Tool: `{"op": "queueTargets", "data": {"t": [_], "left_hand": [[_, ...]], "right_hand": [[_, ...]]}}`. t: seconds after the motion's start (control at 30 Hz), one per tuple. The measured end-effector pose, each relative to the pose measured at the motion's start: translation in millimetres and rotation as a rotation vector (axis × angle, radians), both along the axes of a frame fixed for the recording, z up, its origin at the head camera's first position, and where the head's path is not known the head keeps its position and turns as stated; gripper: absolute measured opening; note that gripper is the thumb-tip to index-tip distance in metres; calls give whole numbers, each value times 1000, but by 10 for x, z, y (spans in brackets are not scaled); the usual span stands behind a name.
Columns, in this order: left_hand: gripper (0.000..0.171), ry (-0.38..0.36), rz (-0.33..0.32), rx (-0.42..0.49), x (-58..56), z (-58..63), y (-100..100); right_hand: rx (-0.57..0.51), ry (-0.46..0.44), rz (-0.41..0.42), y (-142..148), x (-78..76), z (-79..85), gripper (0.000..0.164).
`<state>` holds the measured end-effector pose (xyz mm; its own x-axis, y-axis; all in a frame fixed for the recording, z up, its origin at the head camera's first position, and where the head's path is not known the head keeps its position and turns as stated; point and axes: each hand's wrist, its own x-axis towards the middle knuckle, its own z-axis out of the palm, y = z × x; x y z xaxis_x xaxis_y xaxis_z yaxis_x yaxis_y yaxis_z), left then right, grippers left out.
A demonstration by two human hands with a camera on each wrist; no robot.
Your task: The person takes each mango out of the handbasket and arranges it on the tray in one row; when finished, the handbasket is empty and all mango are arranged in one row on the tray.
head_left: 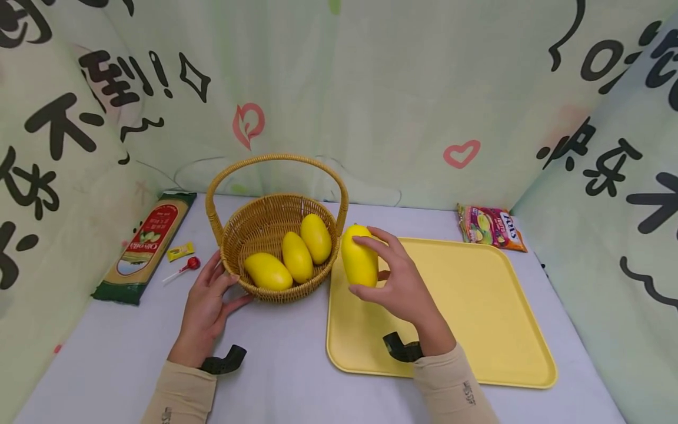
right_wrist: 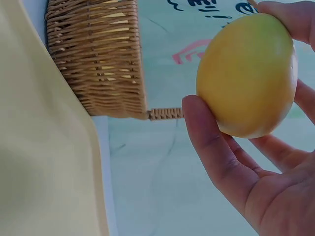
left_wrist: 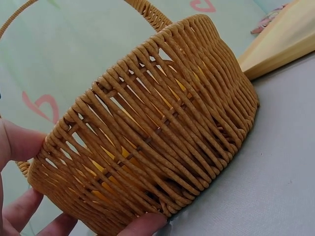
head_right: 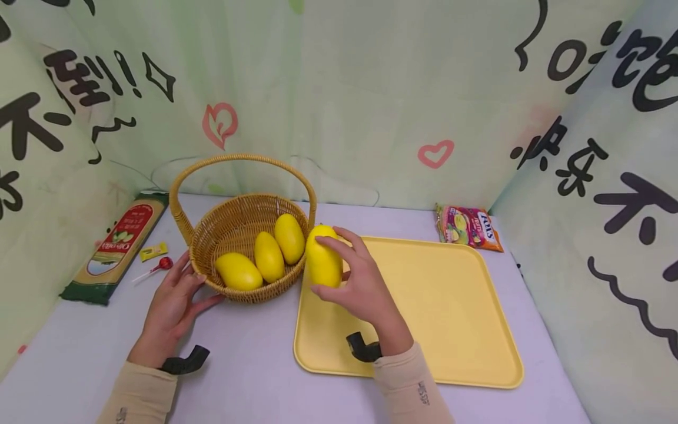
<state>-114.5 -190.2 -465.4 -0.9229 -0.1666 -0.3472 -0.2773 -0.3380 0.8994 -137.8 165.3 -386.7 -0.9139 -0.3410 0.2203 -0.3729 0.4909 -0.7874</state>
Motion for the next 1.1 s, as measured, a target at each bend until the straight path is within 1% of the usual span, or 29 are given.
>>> {"op": "queueTargets", "data": {"t": [0.23, 0.47, 0.73, 0.93, 1.1], "left_hand": [[75, 3, 4, 2, 8, -18, -1], [74, 6, -5, -8, 14, -22, 9], [73, 17, 0, 0, 18, 1, -17], [72, 36, -9, 0, 7, -7, -10], [72, 34, -4, -10, 5, -8, -4]], "right_hand": [[-53, -15, -3, 209, 3, 14, 75], [-147, -49, -16, 373, -38, -4, 76], [-192, -162, 10, 292, -143, -114, 76], [-220, -220, -25, 271, -164, -156, 78], [-220, -228, -55, 271, -196, -193, 78]]}}
